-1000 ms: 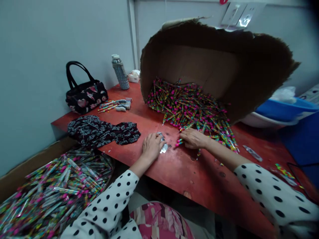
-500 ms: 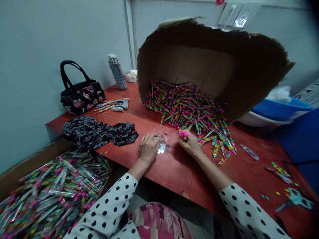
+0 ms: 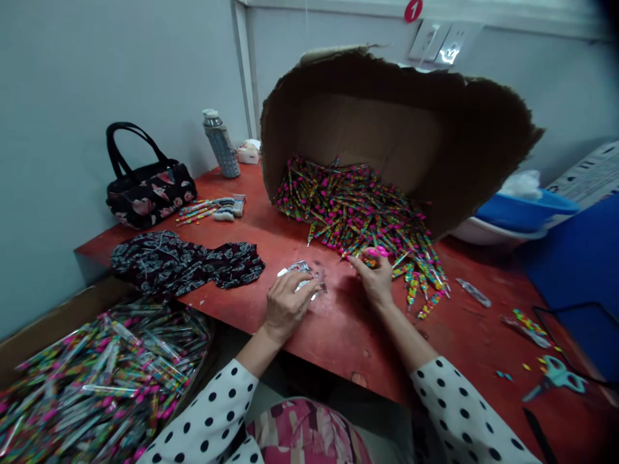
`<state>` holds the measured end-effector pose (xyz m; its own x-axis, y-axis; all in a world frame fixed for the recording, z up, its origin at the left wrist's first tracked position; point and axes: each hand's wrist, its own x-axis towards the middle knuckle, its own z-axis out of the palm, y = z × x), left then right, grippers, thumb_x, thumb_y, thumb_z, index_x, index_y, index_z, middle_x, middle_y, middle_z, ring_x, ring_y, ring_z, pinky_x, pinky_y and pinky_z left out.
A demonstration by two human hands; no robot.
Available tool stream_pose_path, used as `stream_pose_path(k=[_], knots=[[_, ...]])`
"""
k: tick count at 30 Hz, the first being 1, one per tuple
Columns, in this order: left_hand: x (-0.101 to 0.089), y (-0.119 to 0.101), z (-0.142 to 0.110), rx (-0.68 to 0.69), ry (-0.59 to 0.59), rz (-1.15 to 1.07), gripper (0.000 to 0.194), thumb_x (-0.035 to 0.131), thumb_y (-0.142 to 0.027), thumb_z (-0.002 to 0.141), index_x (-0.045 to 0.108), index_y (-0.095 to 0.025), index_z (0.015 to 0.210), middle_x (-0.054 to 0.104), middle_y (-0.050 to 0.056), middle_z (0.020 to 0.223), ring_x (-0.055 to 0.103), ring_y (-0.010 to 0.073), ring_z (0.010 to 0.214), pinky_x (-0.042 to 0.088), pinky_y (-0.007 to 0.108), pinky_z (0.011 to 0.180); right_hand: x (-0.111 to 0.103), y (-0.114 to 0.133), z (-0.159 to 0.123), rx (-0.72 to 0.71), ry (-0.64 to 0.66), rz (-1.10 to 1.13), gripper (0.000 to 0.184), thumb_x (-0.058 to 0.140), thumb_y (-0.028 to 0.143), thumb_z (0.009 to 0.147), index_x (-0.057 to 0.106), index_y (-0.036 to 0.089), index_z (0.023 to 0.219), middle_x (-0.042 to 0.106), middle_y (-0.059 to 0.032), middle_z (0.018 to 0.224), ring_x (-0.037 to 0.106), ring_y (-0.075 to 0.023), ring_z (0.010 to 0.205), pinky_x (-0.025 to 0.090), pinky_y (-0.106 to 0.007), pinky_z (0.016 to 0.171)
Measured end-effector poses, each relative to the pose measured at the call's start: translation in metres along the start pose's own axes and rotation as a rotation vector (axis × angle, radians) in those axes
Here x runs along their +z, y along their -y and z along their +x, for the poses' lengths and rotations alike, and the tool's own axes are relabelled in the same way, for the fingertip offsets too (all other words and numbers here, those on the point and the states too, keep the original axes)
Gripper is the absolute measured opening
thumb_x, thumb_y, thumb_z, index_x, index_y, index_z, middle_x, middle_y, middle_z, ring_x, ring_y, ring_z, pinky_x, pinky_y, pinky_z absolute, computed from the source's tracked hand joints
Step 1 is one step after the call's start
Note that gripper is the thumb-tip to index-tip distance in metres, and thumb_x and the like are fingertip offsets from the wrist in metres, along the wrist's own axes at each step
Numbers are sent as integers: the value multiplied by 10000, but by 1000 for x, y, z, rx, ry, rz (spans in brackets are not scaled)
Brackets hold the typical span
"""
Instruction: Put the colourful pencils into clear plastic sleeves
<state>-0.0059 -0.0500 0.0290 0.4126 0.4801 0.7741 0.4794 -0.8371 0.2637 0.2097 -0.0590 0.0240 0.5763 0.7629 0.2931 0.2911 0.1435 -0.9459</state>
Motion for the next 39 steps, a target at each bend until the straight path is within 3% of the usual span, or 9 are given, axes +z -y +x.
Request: stream_pose_path(k=[4,9,17,20,22,28,32,35,39], knots=[[-1,-2,-2,24,-23,-18,233,606,-200,763,631,-227,993,648,62,919,582,180,872,450,329,793,-4,-10,7,120,-24,112,402,712,368,574,519,196,882,549,53,680,508,-110,544,429,-244,531],[-6,-5,3,125,-50,19,250,610,-178,758,618,-227,1003,657,57,913,585,189,906,452,354,831,-6,2,0,291,103,154,275,731,308,556,553,188,728,529,69,551,465,-89,451,395,-217,454],[-6,-10,6,374,21,69,261,549,-118,784,600,-188,1031,664,62,980,575,199,967,428,409,908,1,41,-35,623,515,321,247,737,333,569,582,147,618,538,23,469,470,-96,380,358,-214,371],[-1,-13,3,372,79,13,251,533,-123,794,609,-200,1021,667,54,986,580,192,963,425,398,911,6,43,-36,575,425,359,244,765,265,514,564,161,606,526,50,479,446,-80,390,350,-212,393],[0,-16,2,220,104,-66,237,539,-173,801,618,-210,1021,666,59,989,575,198,971,430,382,894,8,43,-34,522,336,345,245,765,232,495,562,168,617,529,56,495,444,-82,402,349,-218,405],[2,-21,3,-683,288,-632,348,460,-408,829,686,-151,894,676,48,814,601,183,758,458,270,667,8,46,-30,510,380,316,226,748,232,525,540,163,581,510,56,484,429,-81,413,334,-216,409],[9,-26,2,-891,441,-1017,374,563,-447,744,671,-114,612,556,-4,528,474,99,501,359,208,487,12,46,-31,495,366,305,231,747,226,517,541,172,607,516,58,502,451,-88,416,356,-220,415],[13,-32,0,-1096,388,-1176,303,660,-409,664,665,-114,595,550,-5,513,463,79,463,362,191,461,13,45,-32,525,378,305,228,738,266,545,539,171,604,506,56,484,453,-88,404,371,-215,403],[13,-35,0,-1403,174,-1274,295,739,-375,570,679,-105,671,635,43,621,564,109,517,458,211,501,5,46,-39,629,400,348,257,731,293,564,574,153,711,564,23,541,538,-120,467,464,-245,471]])
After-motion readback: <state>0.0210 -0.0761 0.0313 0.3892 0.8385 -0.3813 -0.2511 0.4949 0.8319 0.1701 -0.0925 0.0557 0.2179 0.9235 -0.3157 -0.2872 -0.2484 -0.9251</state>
